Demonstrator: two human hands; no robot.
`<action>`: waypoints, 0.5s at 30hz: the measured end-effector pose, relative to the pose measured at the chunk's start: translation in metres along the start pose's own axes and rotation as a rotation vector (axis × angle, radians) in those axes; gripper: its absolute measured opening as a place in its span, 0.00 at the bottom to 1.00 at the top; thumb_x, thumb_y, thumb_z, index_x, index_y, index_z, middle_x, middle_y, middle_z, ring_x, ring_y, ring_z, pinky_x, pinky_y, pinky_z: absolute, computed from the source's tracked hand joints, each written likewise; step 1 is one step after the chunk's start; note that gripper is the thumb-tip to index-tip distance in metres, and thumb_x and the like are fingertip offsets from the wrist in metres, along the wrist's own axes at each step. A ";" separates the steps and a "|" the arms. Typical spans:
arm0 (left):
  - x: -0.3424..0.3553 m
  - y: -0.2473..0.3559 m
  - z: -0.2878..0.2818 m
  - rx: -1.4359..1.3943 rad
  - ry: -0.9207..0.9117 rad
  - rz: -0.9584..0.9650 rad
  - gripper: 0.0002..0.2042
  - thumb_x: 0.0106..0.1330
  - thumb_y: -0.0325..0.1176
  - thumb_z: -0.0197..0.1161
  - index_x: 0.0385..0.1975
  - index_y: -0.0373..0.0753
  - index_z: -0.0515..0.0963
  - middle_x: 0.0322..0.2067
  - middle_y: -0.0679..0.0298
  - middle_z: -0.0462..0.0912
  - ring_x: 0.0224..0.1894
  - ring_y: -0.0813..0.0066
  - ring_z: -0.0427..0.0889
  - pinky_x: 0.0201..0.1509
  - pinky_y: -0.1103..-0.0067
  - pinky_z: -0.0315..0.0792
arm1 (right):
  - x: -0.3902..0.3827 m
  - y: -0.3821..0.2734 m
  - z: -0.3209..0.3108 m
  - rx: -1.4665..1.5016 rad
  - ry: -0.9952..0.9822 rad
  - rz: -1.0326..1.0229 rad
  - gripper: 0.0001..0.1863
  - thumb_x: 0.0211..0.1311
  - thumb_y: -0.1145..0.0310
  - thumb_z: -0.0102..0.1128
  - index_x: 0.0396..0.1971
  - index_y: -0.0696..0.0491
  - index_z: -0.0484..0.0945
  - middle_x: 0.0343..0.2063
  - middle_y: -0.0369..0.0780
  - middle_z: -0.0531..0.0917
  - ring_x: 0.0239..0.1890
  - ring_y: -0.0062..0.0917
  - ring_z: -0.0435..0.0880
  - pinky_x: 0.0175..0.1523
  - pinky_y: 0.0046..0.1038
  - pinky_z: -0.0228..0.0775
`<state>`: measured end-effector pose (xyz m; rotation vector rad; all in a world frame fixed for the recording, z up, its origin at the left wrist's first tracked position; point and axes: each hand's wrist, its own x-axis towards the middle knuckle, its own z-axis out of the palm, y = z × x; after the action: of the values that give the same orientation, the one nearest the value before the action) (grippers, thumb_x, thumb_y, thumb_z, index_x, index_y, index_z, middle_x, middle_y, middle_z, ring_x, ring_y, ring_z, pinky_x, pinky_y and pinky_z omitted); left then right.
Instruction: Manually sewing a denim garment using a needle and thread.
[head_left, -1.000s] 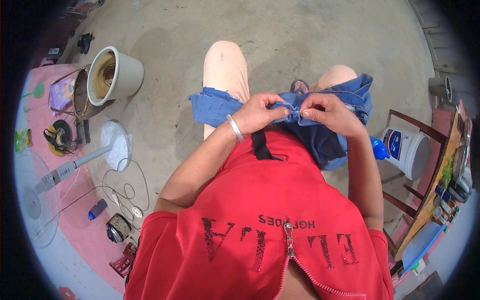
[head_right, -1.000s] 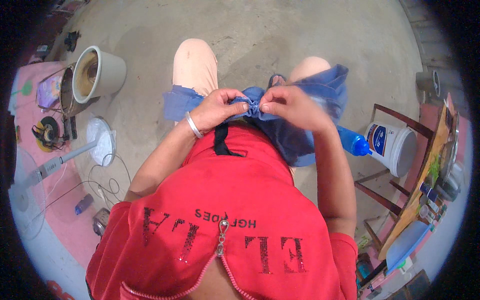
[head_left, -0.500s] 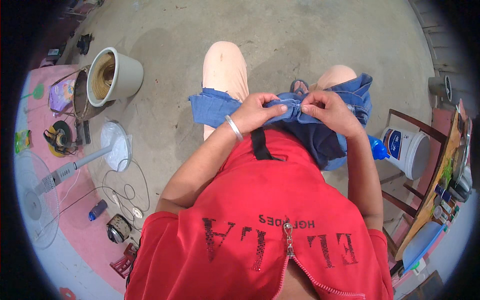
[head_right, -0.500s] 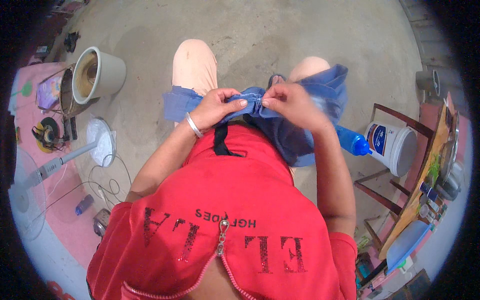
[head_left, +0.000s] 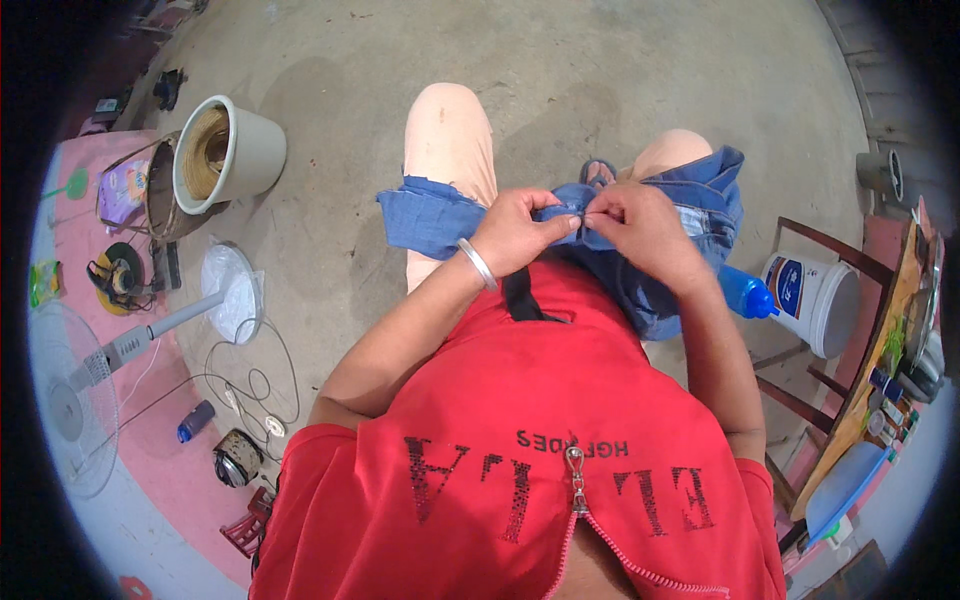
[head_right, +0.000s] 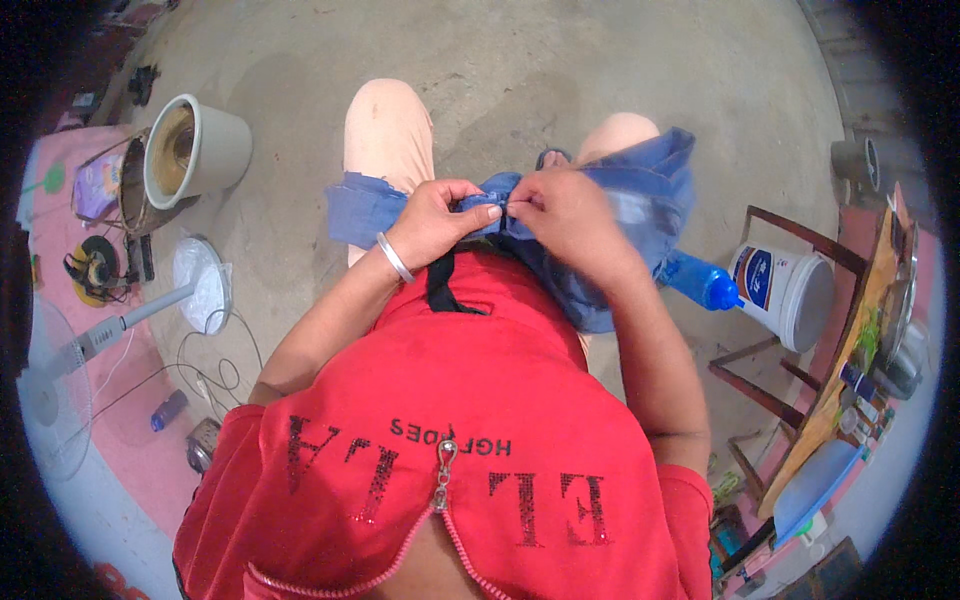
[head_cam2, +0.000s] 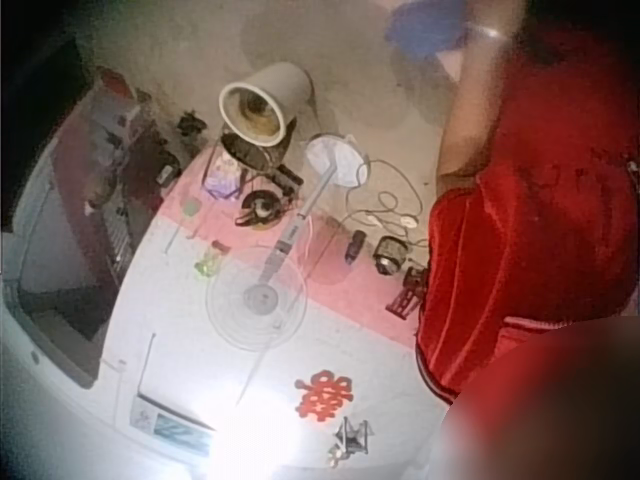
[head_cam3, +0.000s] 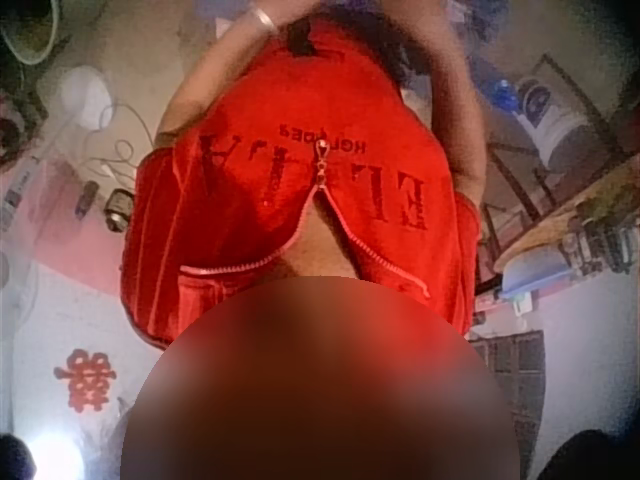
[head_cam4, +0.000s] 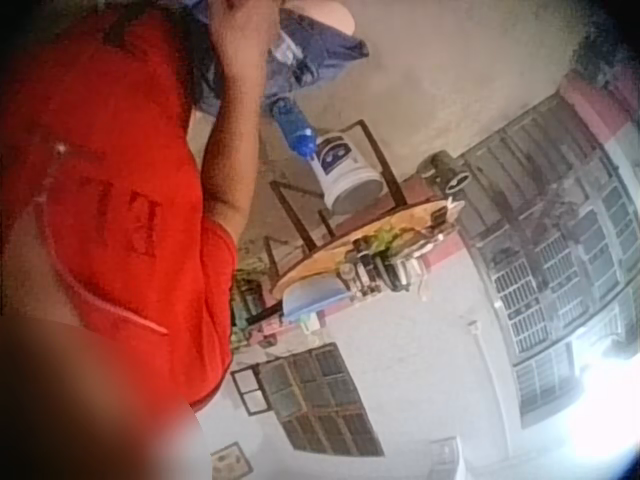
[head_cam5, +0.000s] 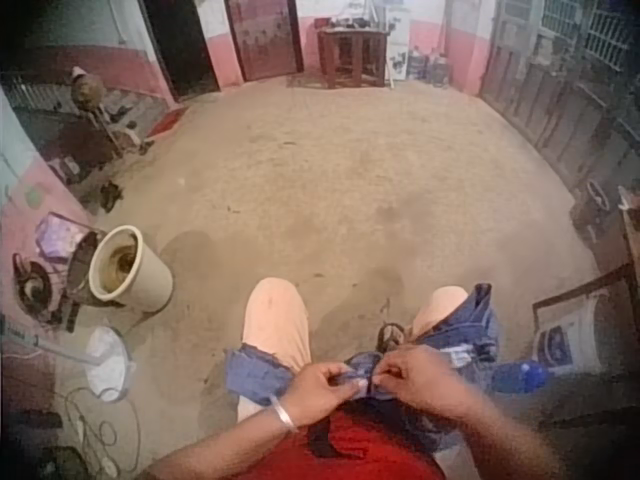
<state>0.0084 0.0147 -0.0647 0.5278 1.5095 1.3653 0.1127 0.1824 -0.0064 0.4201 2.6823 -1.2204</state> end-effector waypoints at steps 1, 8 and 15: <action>-0.001 0.005 0.001 0.093 0.031 -0.024 0.08 0.61 0.34 0.66 0.32 0.36 0.80 0.26 0.75 0.79 0.28 0.90 0.72 0.32 0.88 0.69 | 0.000 -0.004 0.005 -0.182 0.084 -0.037 0.09 0.56 0.67 0.62 0.28 0.58 0.80 0.25 0.46 0.80 0.27 0.34 0.79 0.35 0.31 0.70; 0.000 0.009 -0.005 0.103 0.058 -0.034 0.10 0.62 0.35 0.66 0.35 0.34 0.80 0.27 0.74 0.79 0.28 0.90 0.71 0.32 0.89 0.68 | -0.009 -0.007 -0.002 0.035 0.094 0.067 0.08 0.56 0.67 0.60 0.30 0.57 0.80 0.26 0.46 0.80 0.29 0.37 0.79 0.36 0.33 0.70; -0.001 0.004 -0.007 -0.013 0.023 -0.059 0.09 0.62 0.33 0.65 0.36 0.34 0.80 0.28 0.74 0.80 0.29 0.90 0.73 0.33 0.88 0.69 | -0.018 0.001 -0.007 0.064 0.126 0.006 0.06 0.56 0.73 0.60 0.33 0.57 0.78 0.28 0.42 0.79 0.29 0.28 0.78 0.33 0.27 0.68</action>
<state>0.0019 0.0121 -0.0617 0.4567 1.5222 1.3387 0.1293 0.1846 0.0022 0.5309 2.7487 -1.3229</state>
